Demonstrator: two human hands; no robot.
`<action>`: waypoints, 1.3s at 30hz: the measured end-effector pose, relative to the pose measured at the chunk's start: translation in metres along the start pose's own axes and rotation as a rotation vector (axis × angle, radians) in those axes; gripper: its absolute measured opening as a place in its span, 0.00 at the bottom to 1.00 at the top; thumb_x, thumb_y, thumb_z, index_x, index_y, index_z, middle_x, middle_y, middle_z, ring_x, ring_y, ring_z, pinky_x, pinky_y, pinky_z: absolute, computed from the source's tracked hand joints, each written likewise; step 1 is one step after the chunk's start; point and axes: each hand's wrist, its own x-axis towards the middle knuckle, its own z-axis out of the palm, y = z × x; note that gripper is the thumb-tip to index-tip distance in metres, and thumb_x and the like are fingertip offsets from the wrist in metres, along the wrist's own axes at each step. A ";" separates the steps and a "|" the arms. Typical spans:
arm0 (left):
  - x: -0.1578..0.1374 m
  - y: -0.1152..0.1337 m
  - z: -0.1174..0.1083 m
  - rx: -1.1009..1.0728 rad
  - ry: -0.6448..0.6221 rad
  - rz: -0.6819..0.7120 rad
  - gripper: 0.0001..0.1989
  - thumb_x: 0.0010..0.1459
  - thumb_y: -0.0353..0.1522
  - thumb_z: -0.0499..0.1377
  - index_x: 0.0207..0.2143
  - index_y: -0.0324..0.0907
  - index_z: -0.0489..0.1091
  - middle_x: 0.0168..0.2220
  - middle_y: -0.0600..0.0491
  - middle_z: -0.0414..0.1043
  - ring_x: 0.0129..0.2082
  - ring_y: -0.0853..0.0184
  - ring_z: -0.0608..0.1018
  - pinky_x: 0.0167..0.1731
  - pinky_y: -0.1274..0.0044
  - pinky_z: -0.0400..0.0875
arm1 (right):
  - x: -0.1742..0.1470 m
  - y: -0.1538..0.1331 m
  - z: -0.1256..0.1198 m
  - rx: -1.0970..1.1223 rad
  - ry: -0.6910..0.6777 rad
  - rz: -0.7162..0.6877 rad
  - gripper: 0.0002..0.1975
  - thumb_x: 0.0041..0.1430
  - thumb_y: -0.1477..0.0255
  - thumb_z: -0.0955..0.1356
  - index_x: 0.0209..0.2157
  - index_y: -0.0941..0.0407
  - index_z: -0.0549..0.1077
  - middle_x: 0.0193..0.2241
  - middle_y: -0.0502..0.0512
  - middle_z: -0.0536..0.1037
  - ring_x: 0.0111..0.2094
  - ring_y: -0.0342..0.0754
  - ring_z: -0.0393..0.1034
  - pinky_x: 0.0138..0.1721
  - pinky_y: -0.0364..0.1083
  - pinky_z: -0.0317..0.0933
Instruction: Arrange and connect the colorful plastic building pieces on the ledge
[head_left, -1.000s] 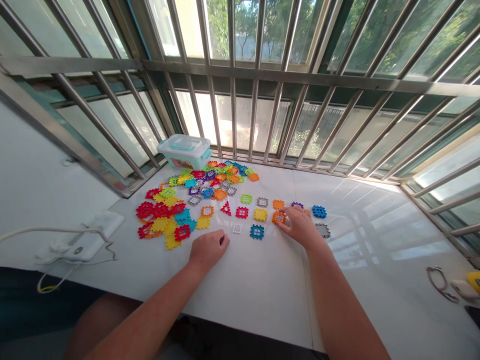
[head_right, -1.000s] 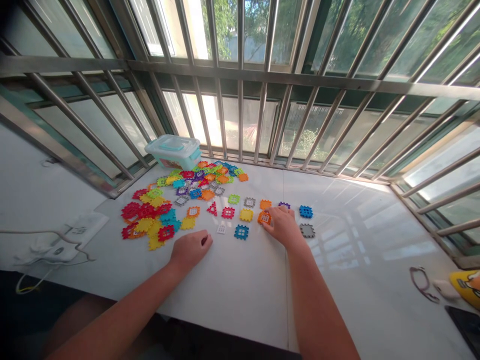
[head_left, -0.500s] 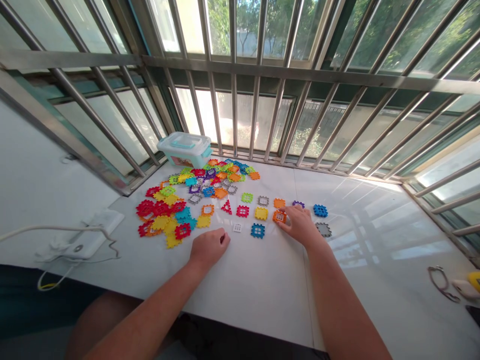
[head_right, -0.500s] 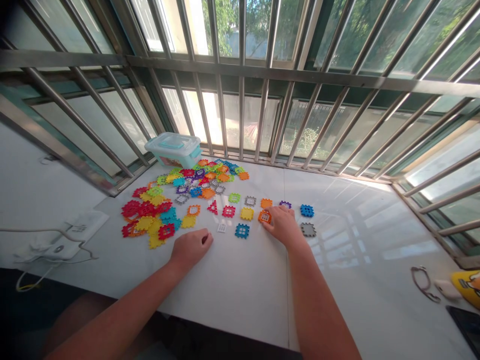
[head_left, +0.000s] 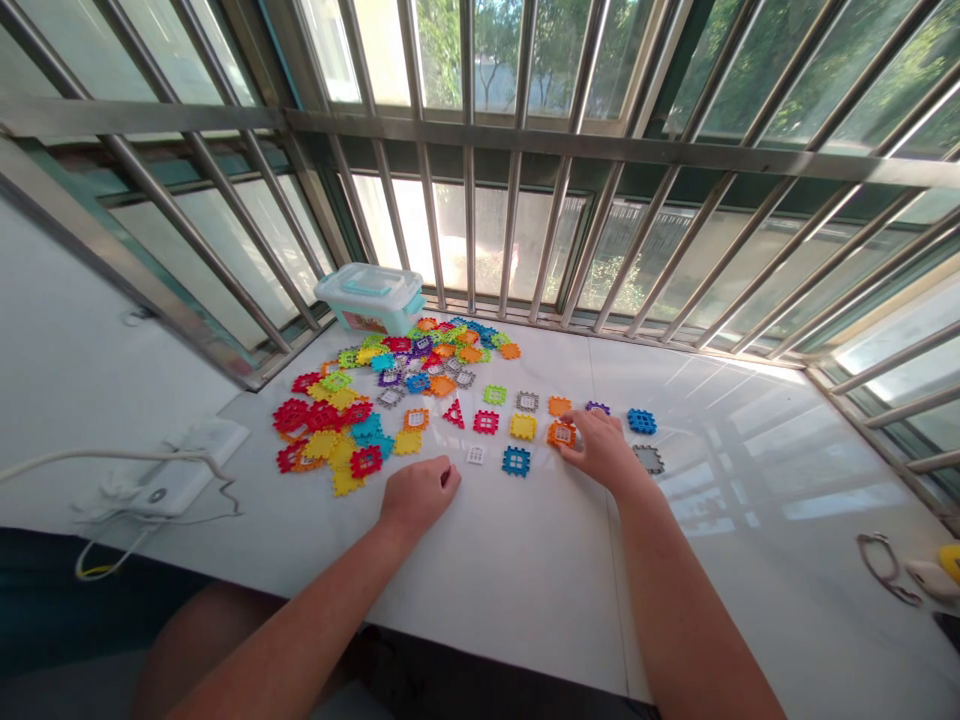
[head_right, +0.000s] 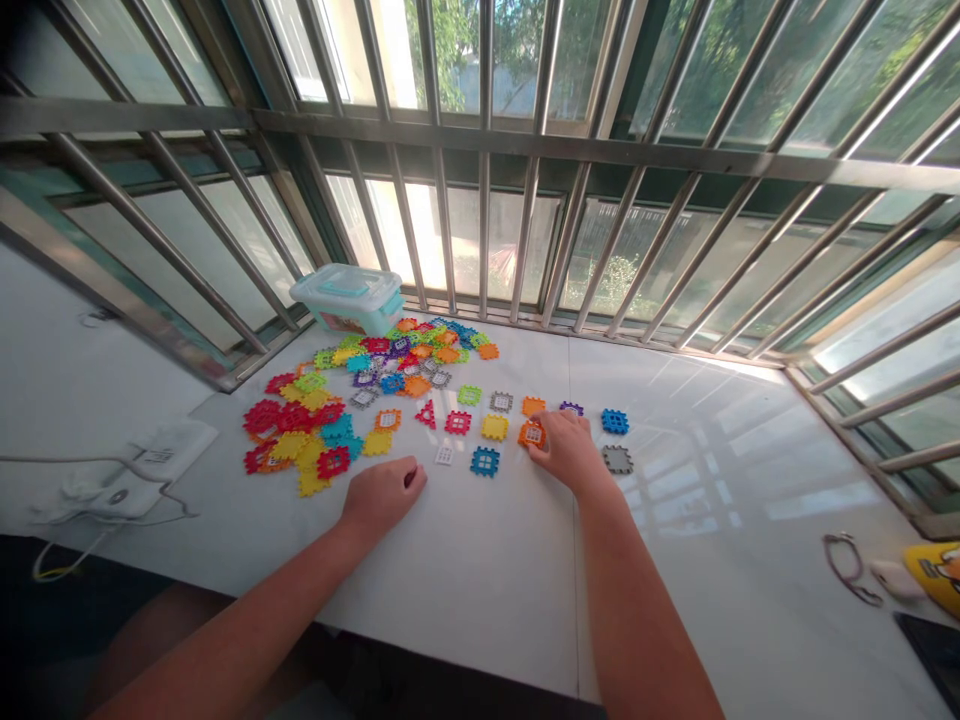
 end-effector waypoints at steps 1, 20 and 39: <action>0.000 0.000 0.000 0.002 0.000 0.001 0.17 0.71 0.41 0.51 0.34 0.47 0.76 0.34 0.49 0.81 0.33 0.61 0.78 0.31 0.73 0.54 | 0.000 0.000 0.000 -0.004 -0.005 -0.002 0.19 0.63 0.62 0.72 0.54 0.51 0.74 0.48 0.60 0.82 0.52 0.61 0.70 0.53 0.56 0.56; 0.000 -0.001 0.001 0.018 0.000 0.004 0.18 0.71 0.41 0.51 0.35 0.48 0.77 0.34 0.50 0.81 0.33 0.61 0.79 0.30 0.73 0.55 | 0.001 -0.001 0.002 -0.014 0.004 -0.017 0.18 0.65 0.59 0.72 0.52 0.51 0.75 0.49 0.60 0.82 0.53 0.62 0.71 0.53 0.57 0.58; 0.000 -0.001 0.001 0.017 0.000 -0.003 0.18 0.71 0.41 0.51 0.35 0.47 0.77 0.34 0.50 0.82 0.33 0.62 0.78 0.29 0.72 0.51 | 0.001 -0.002 0.005 -0.033 0.016 -0.039 0.16 0.66 0.59 0.71 0.51 0.51 0.76 0.48 0.60 0.83 0.53 0.62 0.71 0.53 0.57 0.58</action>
